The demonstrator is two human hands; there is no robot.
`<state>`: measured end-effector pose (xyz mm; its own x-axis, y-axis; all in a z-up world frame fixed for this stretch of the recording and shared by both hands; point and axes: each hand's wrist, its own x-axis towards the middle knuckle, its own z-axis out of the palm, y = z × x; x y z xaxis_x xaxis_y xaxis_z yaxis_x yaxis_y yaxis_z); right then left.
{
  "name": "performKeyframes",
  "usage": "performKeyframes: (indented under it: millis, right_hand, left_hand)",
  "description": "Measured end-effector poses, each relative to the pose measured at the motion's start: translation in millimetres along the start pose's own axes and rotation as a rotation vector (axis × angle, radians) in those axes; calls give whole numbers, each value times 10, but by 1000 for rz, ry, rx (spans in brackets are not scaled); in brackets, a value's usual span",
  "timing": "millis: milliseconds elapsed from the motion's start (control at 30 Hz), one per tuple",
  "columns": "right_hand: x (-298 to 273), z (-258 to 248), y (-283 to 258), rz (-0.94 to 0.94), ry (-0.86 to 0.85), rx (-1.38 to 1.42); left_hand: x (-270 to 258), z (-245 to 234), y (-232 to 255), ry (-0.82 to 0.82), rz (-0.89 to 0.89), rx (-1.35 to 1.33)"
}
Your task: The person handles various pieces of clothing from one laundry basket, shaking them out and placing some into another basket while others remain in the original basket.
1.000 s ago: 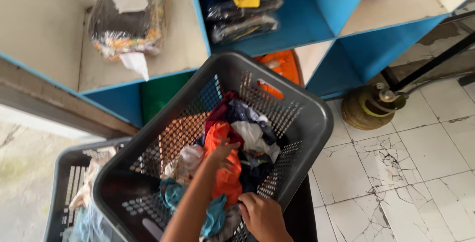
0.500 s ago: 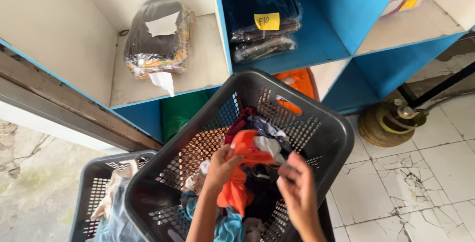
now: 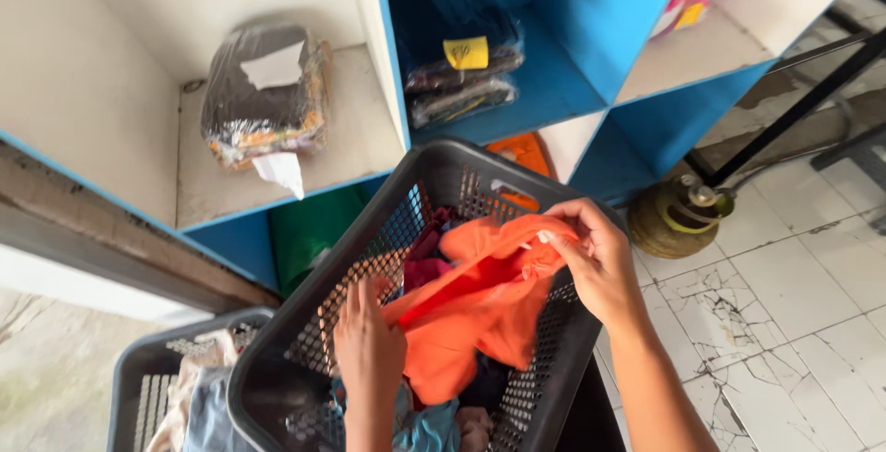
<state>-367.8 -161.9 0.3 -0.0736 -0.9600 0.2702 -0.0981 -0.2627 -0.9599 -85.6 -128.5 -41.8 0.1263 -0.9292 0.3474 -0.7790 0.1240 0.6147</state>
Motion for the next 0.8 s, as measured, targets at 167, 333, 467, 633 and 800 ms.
performKeyframes:
  millis: [167, 333, 467, 633, 800]
  right_hand:
    - [-24, 119, -302, -113, 59, -221]
    - [-210, 350, -588, -547, 94, -1229]
    - [-238, 506, -423, -566, -370, -655]
    - [-269, 391, -186, -42, -359, -496]
    - [-200, 240, -245, -103, -26, -336]
  left_hand:
    - [-95, 129, -198, -419, -296, -640]
    - [-105, 175, 48, -510, -452, -1470]
    - [10, 73, 331, -627, -128, -976]
    - [57, -79, 309, -122, 136, -52]
    - [65, -194, 194, -166, -141, 21]
